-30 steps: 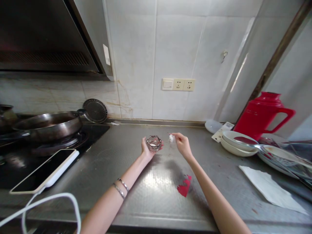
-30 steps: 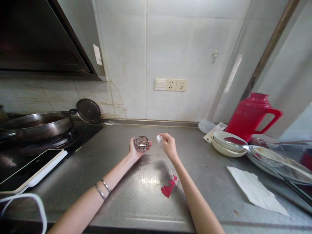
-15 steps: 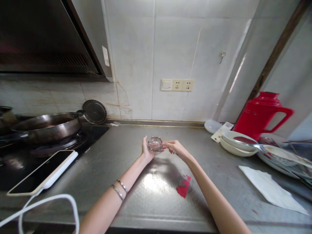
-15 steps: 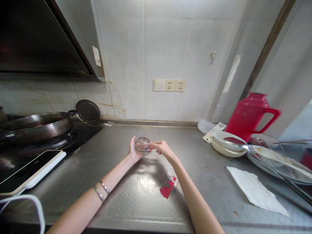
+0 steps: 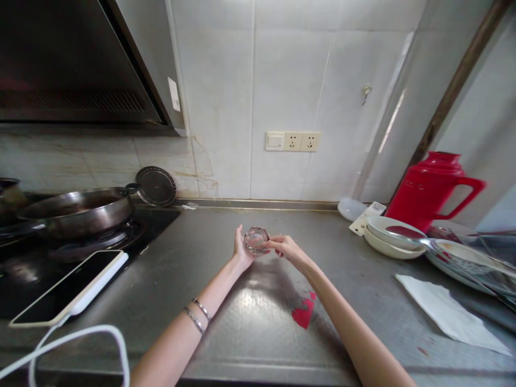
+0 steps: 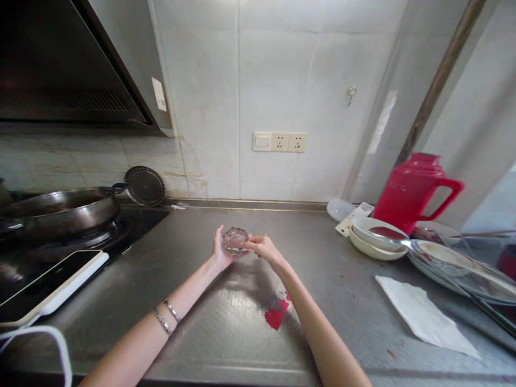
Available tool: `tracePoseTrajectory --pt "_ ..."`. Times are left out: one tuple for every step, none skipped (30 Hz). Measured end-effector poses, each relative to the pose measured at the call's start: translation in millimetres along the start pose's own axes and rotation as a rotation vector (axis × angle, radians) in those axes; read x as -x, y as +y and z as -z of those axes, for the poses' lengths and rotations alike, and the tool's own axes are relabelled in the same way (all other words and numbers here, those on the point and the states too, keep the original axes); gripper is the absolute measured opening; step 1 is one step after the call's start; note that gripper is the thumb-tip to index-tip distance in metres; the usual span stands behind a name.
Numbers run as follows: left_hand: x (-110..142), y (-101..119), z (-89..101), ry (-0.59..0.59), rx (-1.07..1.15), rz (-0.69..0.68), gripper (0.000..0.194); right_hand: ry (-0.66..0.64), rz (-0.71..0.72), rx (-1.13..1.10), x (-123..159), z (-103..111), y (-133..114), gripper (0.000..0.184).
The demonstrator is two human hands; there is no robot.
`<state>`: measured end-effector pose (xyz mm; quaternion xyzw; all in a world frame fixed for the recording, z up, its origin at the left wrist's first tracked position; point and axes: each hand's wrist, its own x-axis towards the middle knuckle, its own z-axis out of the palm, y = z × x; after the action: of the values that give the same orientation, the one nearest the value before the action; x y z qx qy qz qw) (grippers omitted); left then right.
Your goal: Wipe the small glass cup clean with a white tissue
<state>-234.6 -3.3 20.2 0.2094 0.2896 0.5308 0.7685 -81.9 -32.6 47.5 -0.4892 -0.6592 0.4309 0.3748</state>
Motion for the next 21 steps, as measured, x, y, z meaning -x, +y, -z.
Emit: tracePoseTrajectory --pt "-0.1 -0.1 0.4 -0.003 -0.021 0.009 0.064 0.01 0.004 0.0 0.3 -0.4 -0.7 0.033" --pt "-0.2 -0.3 1.0 -0.01 -0.042 0.023 0.064 0.022 0.01 0.0 0.7 -0.5 -1.8 0.033" --pt "-0.4 -0.8 1.7 -0.023 -0.067 0.038 0.066 0.038 0.015 0.0 1.1 -0.5 -3.2 0.034" --pt "-0.6 -1.3 2.5 -0.039 -0.095 0.05 0.067 0.059 0.013 0.002 1.2 -0.4 -4.6 0.034" --pt "-0.8 -1.9 3.2 -0.053 -0.125 0.055 0.068 0.082 0.003 0.003 1.0 0.0 -5.7 0.035" --pt "-1.1 -2.5 3.8 -0.062 -0.156 0.056 0.068 0.106 -0.008 0.006 0.4 0.6 -6.3 0.036" --pt "-1.6 -3.1 4.1 -0.066 -0.187 0.053 0.068 0.133 -0.015 0.009 -0.7 1.3 -6.1 0.036" --pt "-2.3 -3.6 4.1 -0.067 -0.219 0.048 0.068 0.162 -0.017 0.013 -2.2 2.1 -5.2 0.037" --pt "-3.2 -4.0 3.7 -0.063 -0.25 0.042 0.068 0.191 -0.013 0.022 -3.9 3.0 -3.5 0.037" --pt "-4.4 -4.3 3.1 -0.055 -0.28 0.033 0.068 0.224 0.001 0.038 -5.8 3.9 -1.2 0.038" --pt "-5.8 -4.4 2.4 -0.04 -0.308 0.017 0.068 0.257 0.019 0.061 -7.5 4.7 1.3 0.038" --pt "-7.3 -4.5 1.7 -0.017 -0.335 -0.011 0.067 0.294 0.034 0.088 -9.0 5.3 3.9 0.039" --pt "-8.8 -4.3 1.1 0.014 -0.367 -0.057 0.065 0.326 0.044 0.118 -10.0 5.6 6.3 0.039" --pt "-10.1 -4.1 0.8 0.05 -0.413 -0.123 0.061 0.357 0.052 0.147 -10.5 5.7 8.2 0.039" --pt "-11.3 -3.7 0.9 0.087 -0.484 -0.208 0.054 0.389 0.06 0.176 -10.5 5.4 9.7 0.038" --pt "-12.0 -3.3 1.5 0.124 -0.585 -0.312 0.047 0.422 0.071 0.203 -10.1 5.0 10.6 0.038" --pt "-12.4 -2.8 2.4 0.159 -0.713 -0.431 0.04 0.454 0.087 0.228 -9.4 4.4 11.2 0.037" --pt "-12.3 -2.5 3.6 0.191 -0.859 -0.553 0.037 0.485 0.106 0.252 -8.7 3.7 11.4 0.035" --pt "-11.9 -2.4 4.9 0.214 -1.005 -0.662 0.037 0.512 0.125 0.272 -7.9 3.1 11.6 0.035" --pt "-11.2 -2.7 6.1 0.224 -1.134 -0.748 0.041 0.536 0.143 0.288 -7.3 2.5 11.9 0.034" --pt "-10.4 -3.5 7.0 0.216 -1.233 -0.805 0.047 0.557 0.159 0.302 -6.9 2.0 12.3 0.034"
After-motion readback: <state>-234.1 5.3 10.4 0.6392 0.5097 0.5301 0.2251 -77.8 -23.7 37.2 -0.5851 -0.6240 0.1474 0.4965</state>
